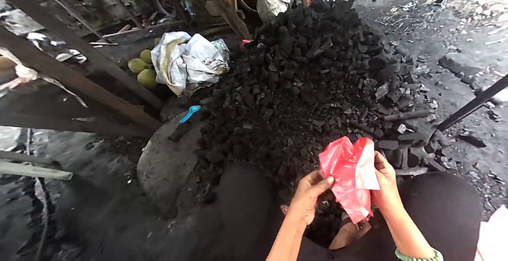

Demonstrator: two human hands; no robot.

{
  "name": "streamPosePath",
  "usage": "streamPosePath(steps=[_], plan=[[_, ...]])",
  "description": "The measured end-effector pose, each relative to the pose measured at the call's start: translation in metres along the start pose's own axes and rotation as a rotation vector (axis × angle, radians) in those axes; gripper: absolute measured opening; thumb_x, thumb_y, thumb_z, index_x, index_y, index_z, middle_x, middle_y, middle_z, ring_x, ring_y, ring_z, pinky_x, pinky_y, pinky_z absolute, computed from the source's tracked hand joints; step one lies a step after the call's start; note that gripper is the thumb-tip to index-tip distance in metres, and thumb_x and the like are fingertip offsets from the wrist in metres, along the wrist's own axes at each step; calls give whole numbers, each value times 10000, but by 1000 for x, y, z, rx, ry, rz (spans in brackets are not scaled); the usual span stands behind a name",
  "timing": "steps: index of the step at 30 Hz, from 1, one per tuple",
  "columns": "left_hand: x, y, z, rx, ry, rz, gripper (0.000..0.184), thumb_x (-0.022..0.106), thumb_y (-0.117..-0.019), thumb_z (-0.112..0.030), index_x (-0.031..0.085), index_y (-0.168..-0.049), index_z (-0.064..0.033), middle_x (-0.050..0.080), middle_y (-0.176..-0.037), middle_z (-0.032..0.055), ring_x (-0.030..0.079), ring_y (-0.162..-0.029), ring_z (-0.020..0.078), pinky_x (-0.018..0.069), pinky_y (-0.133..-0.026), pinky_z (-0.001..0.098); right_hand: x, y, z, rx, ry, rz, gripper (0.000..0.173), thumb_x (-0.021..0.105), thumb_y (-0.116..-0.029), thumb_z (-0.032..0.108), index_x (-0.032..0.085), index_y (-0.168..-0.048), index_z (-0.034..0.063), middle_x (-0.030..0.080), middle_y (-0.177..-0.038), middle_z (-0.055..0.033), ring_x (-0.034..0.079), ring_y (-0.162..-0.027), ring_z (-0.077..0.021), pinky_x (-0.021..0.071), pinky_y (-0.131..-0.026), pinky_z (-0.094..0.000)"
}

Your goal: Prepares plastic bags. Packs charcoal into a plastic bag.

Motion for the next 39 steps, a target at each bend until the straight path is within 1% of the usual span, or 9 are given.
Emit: streamPosePath(steps=[8, 15, 18, 21, 23, 26, 30, 36, 39], plan=[[-24, 1, -9, 279, -205, -323, 95, 597, -961, 31, 667, -1022, 51, 708, -850, 78, 696, -760, 128, 605, -711, 301, -5, 3, -2, -82, 310, -48, 124, 548, -1013, 65, 617, -1069, -21, 648, -860, -46, 637, -755, -87, 566, -713, -303], [13, 2, -12, 335, -229, -230, 160, 498, -898, 80, 623, -924, -16, 676, -721, -50, 661, -647, 12, 584, -609, 196, 38, 21, 21, 38, 307, 556, 300, 736, -898, 107, 675, -1128, -76, 718, -1019, -166, 685, -954, -167, 553, -896, -354], [1, -1, -17, 364, -236, -263, 155, 493, -1006, -19, 627, -930, -36, 688, -701, -57, 676, -626, 32, 594, -589, 222, 3, 9, 44, -213, 397, 299, 110, 707, -886, 6, 697, -962, -74, 705, -885, -134, 676, -814, -154, 571, -779, -336], [-33, -4, -29, 388, -187, -372, 83, 523, -1031, -45, 602, -1032, -19, 709, -756, -44, 702, -667, 47, 618, -620, 239, -103, -13, 75, -439, 600, -235, 164, 693, -876, 29, 705, -1027, -34, 726, -930, -77, 690, -835, -82, 598, -789, -287], [-57, -6, -35, 408, -150, -446, 79, 532, -1034, -65, 586, -1078, -30, 704, -773, -51, 705, -683, 43, 620, -627, 243, -191, -7, 83, -514, 905, -595, 259, 699, -920, 75, 667, -1108, -100, 712, -1002, -209, 705, -905, -242, 585, -846, -413], [-72, -10, -36, 406, -102, -490, 74, 524, -1044, -82, 583, -1070, -45, 701, -774, -57, 703, -684, 39, 619, -617, 242, -289, 55, 55, -37, 1361, -714, 307, 575, -1027, 112, 593, -1220, -126, 605, -1189, -376, 621, -1090, -552, 489, -902, -698], [-50, -14, -32, 354, -92, -425, 102, 516, -1040, -51, 608, -1018, -15, 709, -748, -23, 702, -653, 61, 616, -612, 245, -348, 105, 15, 837, 1364, -296, 323, 643, -994, 134, 652, -1251, -62, 637, -1231, -358, 593, -1166, -566, 421, -965, -755], [-17, -9, -41, 293, 14, -338, 146, 462, -1043, -19, 605, -1015, -19, 708, -762, 33, 712, -670, 112, 623, -622, 284, -201, 9, 95, -31, 1301, -256, 352, 590, -1053, 211, 683, -1000, -125, 669, -914, -333, 663, -872, -525, 491, -794, -715], [-19, 3, -54, 340, 106, -296, 190, 438, -1048, -49, 625, -1014, -57, 723, -791, 39, 723, -703, 126, 630, -639, 299, -93, -30, 80, 187, 1217, 271, 529, 620, -995, 508, 756, -931, 0, 704, -811, -209, 693, -819, -409, 523, -763, -661]])
Point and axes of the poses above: each hand's wrist, its own y-axis away from the middle knuckle, its own x-axis out of the palm, z = x × y, the point moved 2 cm from there along -y, towards the middle knuckle
